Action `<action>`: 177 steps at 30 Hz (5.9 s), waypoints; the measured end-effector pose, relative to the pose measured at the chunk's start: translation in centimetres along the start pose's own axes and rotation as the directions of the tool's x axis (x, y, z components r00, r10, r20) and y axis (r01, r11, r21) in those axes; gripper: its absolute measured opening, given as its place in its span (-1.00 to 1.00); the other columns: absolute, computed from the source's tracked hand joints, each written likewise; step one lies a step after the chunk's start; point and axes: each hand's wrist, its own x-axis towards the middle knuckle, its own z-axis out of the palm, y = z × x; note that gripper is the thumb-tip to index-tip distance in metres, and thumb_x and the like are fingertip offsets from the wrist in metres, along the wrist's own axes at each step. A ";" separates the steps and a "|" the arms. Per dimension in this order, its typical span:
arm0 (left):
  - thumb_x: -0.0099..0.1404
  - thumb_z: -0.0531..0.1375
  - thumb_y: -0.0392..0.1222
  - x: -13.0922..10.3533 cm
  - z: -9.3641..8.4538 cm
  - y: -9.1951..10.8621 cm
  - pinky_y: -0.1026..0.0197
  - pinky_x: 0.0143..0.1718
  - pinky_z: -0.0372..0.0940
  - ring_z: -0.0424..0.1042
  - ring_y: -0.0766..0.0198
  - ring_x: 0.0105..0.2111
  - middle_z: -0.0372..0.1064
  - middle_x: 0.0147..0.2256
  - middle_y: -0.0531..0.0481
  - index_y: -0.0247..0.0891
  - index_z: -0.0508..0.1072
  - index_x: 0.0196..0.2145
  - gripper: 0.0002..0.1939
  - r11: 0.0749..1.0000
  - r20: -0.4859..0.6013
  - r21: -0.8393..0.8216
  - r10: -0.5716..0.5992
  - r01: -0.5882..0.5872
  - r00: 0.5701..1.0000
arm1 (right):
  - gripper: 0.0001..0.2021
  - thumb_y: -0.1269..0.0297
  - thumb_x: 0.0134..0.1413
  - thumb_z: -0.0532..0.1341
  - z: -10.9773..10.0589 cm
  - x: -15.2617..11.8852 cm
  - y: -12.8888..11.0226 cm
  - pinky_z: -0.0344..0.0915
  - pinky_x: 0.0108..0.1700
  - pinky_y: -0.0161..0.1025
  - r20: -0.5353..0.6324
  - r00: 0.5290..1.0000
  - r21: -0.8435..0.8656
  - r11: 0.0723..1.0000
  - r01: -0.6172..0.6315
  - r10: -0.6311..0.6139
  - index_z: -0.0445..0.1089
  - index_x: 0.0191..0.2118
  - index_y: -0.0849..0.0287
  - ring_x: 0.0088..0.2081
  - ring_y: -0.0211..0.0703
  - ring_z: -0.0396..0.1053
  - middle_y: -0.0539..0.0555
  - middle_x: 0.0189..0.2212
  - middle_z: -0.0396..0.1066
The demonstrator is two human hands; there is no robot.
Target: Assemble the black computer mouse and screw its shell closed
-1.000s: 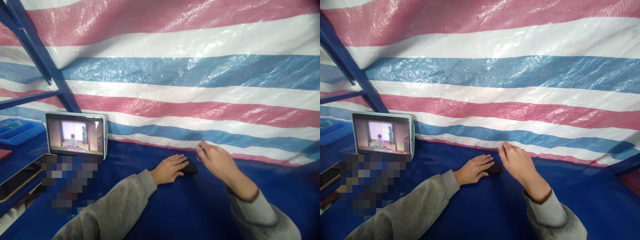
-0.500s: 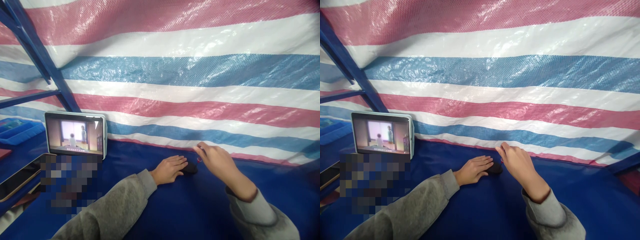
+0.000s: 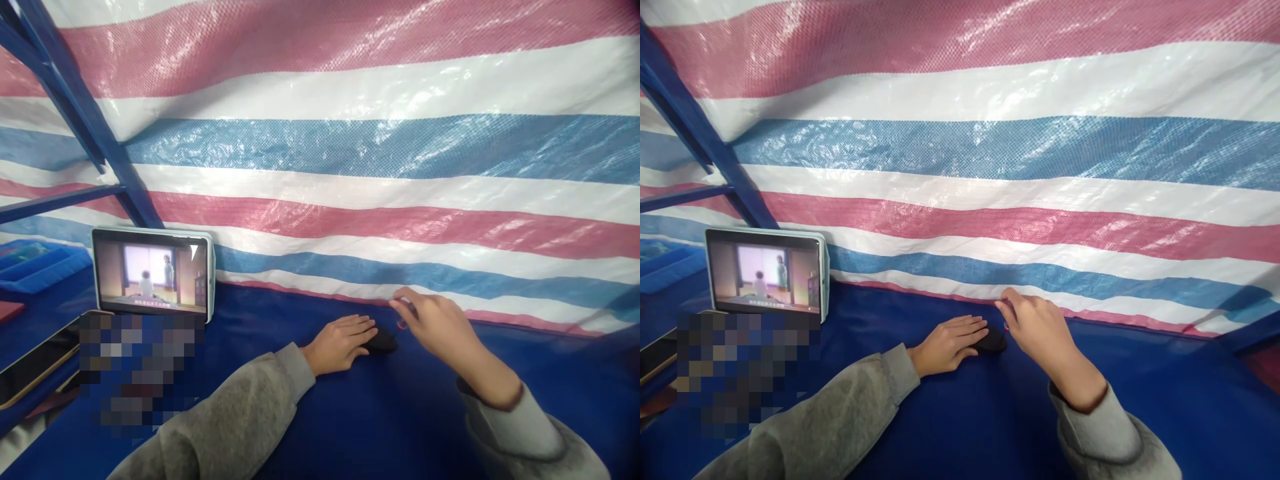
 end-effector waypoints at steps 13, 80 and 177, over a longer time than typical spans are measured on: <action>0.43 -0.01 -0.35 0.2 -0.1 0.2 0.00 0.34 -0.01 -0.03 0.17 0.33 0.03 0.30 -0.20 -0.32 0.01 0.32 -0.46 0.999 0.118 -0.014 0.035 -0.034 0.992 | -0.76 0.34 0.16 -0.01 -0.9 -0.1 0.0 0.14 -0.37 -0.25 0.039 0.999 0.079 0.997 -0.014 0.011 0.40 -0.21 0.11 -0.38 -0.10 0.45 0.07 -0.38 0.53; 0.48 -0.01 -0.27 0.1 0.8 0.2 0.08 0.31 0.07 0.14 0.22 0.27 0.22 0.22 -0.11 -0.25 0.27 0.20 -0.62 0.998 0.024 0.001 0.064 -0.064 0.998 | -0.87 0.32 0.12 0.04 -1.5 -0.3 0.3 0.06 -0.39 -0.26 0.151 0.984 0.010 0.995 -0.101 0.099 0.34 -0.31 0.09 -0.42 -0.11 0.39 0.04 -0.46 0.48; 0.36 -0.01 -0.44 0.3 -0.1 0.9 0.04 0.32 0.05 0.07 0.18 0.30 0.14 0.25 -0.15 -0.28 0.18 0.25 -0.49 0.999 0.087 -0.041 0.025 -0.021 0.996 | -0.79 0.24 0.20 0.00 -1.7 -0.7 0.7 0.13 -0.40 -0.23 0.091 0.994 -0.016 0.998 -0.063 0.065 0.36 -0.29 0.10 -0.42 -0.06 0.46 0.06 -0.42 0.52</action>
